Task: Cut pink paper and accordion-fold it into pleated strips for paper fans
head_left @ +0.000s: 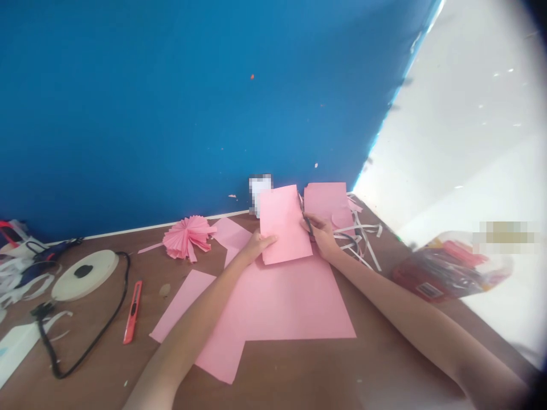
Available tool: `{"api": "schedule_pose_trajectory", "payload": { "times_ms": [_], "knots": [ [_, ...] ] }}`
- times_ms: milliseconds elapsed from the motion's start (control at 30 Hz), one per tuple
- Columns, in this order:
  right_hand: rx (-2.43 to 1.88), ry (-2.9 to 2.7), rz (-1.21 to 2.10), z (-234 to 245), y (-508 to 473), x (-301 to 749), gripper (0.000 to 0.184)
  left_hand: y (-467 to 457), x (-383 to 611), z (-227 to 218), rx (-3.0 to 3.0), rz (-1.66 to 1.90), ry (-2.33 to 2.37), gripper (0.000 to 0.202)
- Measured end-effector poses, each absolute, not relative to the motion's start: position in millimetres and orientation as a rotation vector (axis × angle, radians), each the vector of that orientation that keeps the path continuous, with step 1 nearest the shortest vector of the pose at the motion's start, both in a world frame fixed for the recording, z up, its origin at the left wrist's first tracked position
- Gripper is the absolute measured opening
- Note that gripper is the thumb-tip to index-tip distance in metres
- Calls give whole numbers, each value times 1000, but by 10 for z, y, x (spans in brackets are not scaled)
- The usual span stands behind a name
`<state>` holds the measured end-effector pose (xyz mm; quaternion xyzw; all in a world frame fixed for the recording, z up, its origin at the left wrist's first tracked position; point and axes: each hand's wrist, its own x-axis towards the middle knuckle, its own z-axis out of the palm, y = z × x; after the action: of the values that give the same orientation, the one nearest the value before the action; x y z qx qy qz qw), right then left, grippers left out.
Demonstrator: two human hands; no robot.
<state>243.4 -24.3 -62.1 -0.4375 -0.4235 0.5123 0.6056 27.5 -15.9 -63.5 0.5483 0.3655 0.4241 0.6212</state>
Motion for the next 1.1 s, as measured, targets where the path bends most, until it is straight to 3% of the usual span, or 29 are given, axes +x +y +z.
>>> {"api": "schedule_pose_trajectory", "payload": {
  "times_ms": [267, 1100],
  "knots": [
    [-1023, -1081, 1140, -649, -235, 2434, 50, -89, 265, -642, 911, 1237, 840, 55],
    [-958, -1190, 1217, -636, -261, 2445, 43, -71, 299, -631, 894, 1342, 860, 50]
  ]
}}
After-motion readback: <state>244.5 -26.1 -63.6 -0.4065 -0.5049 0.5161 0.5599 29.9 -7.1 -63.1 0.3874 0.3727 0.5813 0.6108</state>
